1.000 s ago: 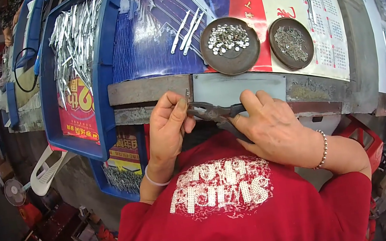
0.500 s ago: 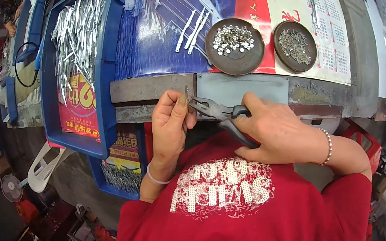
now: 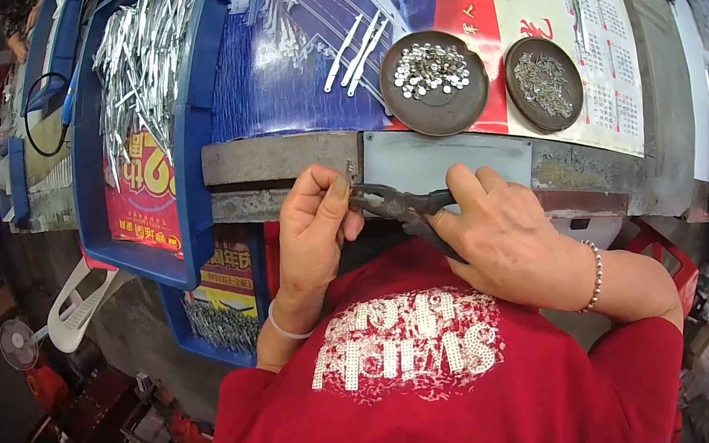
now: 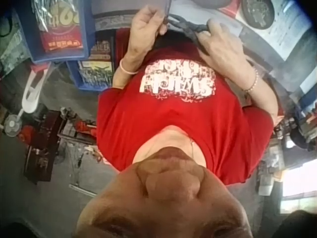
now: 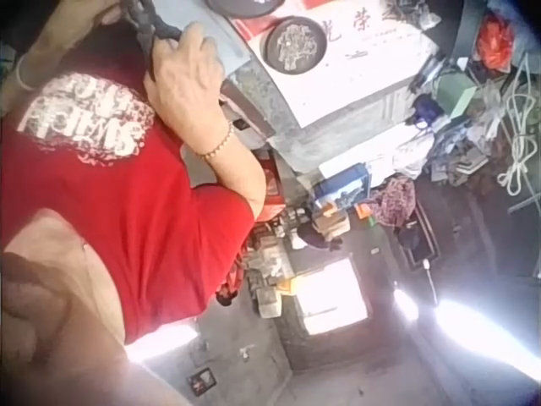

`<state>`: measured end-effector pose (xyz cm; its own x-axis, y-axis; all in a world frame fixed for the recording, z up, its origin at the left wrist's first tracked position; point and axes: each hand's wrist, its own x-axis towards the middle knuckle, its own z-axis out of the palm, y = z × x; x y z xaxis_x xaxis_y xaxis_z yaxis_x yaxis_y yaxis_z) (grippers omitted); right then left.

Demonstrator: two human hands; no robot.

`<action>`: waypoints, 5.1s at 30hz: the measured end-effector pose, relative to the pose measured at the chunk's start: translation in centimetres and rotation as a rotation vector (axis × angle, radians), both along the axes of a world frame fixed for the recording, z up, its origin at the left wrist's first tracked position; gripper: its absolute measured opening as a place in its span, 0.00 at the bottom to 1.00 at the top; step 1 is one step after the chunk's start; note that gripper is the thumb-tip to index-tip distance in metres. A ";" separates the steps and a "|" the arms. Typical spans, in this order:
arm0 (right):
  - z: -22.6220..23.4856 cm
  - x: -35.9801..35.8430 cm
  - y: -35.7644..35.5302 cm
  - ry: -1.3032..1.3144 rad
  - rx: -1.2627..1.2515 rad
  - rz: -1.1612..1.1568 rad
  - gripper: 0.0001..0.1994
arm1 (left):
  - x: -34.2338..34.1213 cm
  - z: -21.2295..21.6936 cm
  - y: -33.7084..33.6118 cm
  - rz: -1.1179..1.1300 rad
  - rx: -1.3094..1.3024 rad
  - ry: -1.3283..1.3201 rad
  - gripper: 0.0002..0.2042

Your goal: The recorder uses pliers to assemble or crimp small metal pins and rings at a cluttered workshop workbench.

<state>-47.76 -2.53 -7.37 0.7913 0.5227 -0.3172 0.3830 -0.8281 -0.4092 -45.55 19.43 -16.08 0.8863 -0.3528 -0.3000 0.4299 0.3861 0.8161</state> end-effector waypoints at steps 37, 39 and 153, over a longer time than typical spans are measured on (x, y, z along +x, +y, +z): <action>-0.9 0.1 3.1 0.319 0.368 -0.147 0.12 | -19.9 -9.9 32.7 0.785 1.800 -0.255 0.05; -0.8 -0.5 2.4 0.294 0.398 -0.205 0.12 | -16.3 -6.9 26.4 0.709 1.557 -0.291 0.05; 1.5 2.5 -1.5 0.538 0.343 -0.081 0.19 | 0.5 0.5 -0.1 0.008 0.045 -0.027 0.07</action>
<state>-45.30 -4.05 -5.88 0.6095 0.6103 -0.5060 -0.0076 -0.6337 -0.7735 -45.00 19.37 -15.60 0.8969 -0.3323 -0.2917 0.4048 0.3517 0.8440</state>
